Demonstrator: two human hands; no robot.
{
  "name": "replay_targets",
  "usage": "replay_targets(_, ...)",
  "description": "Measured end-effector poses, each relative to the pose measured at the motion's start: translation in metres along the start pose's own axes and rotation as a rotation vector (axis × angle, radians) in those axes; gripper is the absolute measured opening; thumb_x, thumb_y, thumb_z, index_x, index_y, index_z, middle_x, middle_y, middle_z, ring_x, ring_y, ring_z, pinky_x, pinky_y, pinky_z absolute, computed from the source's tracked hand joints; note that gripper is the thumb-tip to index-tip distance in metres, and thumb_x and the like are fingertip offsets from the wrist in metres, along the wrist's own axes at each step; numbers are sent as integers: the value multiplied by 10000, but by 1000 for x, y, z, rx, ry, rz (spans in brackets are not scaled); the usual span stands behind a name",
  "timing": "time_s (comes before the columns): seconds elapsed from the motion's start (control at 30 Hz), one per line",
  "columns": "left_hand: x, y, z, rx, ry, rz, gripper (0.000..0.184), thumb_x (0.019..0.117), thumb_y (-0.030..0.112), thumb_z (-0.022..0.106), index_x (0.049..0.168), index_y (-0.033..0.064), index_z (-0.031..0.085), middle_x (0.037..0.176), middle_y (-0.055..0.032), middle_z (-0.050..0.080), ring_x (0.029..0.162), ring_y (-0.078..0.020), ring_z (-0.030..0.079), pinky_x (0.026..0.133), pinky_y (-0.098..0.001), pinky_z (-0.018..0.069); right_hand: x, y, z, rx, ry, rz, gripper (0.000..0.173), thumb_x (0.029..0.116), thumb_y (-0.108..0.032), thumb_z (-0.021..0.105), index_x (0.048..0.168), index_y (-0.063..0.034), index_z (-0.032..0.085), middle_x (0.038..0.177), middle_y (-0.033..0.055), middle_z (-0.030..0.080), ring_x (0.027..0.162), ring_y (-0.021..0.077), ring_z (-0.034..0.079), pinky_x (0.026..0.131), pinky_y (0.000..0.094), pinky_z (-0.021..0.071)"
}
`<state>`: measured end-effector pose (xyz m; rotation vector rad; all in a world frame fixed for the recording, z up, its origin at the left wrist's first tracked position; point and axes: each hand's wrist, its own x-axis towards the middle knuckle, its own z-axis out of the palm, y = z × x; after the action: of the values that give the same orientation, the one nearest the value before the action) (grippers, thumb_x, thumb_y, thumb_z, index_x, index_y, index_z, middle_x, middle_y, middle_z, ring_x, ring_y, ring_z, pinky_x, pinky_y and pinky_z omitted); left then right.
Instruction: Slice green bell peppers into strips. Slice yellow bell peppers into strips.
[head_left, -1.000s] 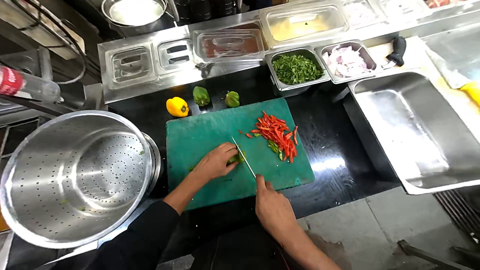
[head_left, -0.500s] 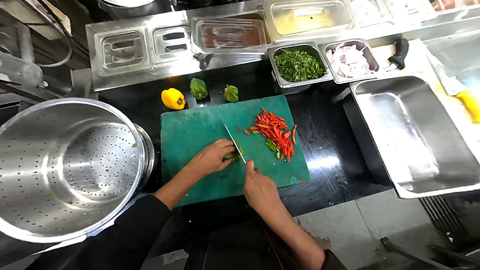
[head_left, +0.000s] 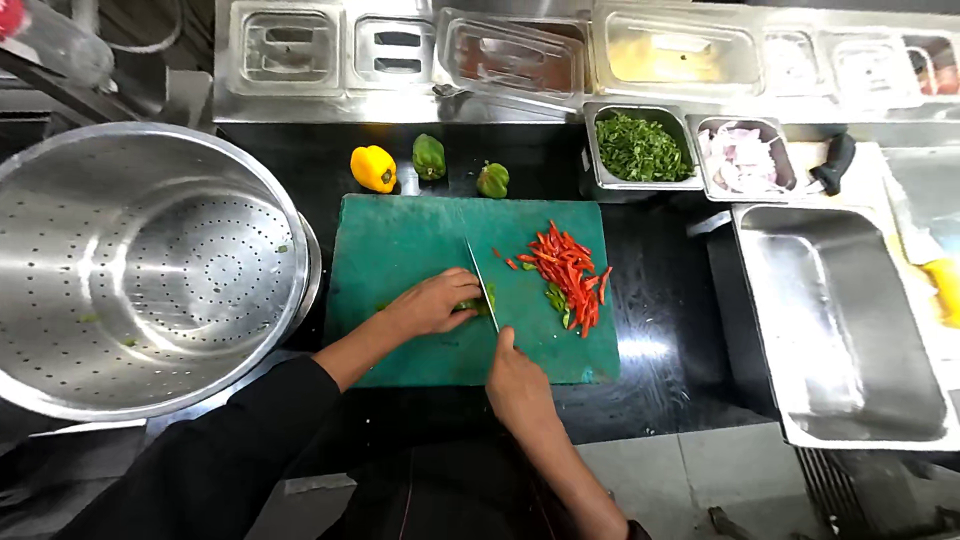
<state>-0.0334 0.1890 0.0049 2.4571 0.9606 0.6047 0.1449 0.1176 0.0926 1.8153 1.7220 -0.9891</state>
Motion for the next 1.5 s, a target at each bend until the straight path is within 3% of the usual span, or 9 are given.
replay_targets(0.27,-4,-6,4,1,32,35,186,924,163,723,1033,13,741,1143,-146,712,1176,-305,651,1061,-396,501,-8,1,0,-20,8,-2,371,1090,-169,401,1450,-82,382,1173,188,670,1062,347,703,876,494,559)
replay_targets(0.4,-7,-6,5,-10,49,47,181,940,173,712,1028,18,743,1133,-135,712,1181,-286,648,1079,-375,488,-3,-1,-4,-4,67,-21,338,1087,-184,441,1411,-98,391,1086,182,672,984,359,714,811,501,576)
replay_targets(0.53,-13,-5,-1,-48,12,17,196,979,159,666,1087,16,745,1190,-129,708,1232,-276,626,1119,-375,455,-14,-4,-3,-49,6,3,373,1086,-166,403,1452,-93,383,1168,179,676,1060,344,705,868,491,562)
replay_targets(0.73,-16,-3,-5,49,-43,-4,253,1005,219,632,1162,50,734,1257,-111,693,1232,-307,620,1054,-449,492,-12,-3,1,-53,98,-20,349,1086,-181,425,1425,-103,401,1115,174,679,989,356,715,813,510,572)
replay_targets(0.87,-15,-6,-3,31,-6,22,207,984,179,657,1105,28,730,1217,-134,697,1209,-308,634,1060,-425,493,-17,-4,6,-73,67,1,365,1091,-186,395,1445,-96,398,1179,172,676,1045,334,711,854,486,565)
replay_targets(1.03,-17,-4,-3,3,5,-2,194,964,163,693,1086,17,732,1192,-146,700,1205,-308,635,1063,-410,495,-1,-12,6,-26,131,-21,359,1088,-181,424,1437,-104,383,1102,178,677,980,358,717,811,508,576)
replay_targets(1.2,-18,-4,-6,-31,4,-12,191,964,145,694,1087,4,732,1196,-157,697,1218,-318,626,1086,-411,476,-11,-10,11,-55,74,-1,375,1095,-194,393,1457,-98,387,1165,171,680,1055,331,708,874,486,563)
replay_targets(1.33,-19,-2,-9,-62,-26,-24,202,965,140,697,1097,-8,734,1220,-169,688,1238,-330,612,1105,-413,455,-2,-12,9,-28,122,-13,384,1098,-210,422,1463,-105,367,1083,180,686,1001,362,713,831,518,570)
replay_targets(1.5,-22,-6,-6,-50,32,-17,201,953,142,711,1086,-7,732,1186,-168,695,1207,-328,628,1093,-412,468,-14,-12,13,-48,69,2,389,1097,-192,395,1474,-99,374,1173,178,682,1078,343,700,890,501,555)
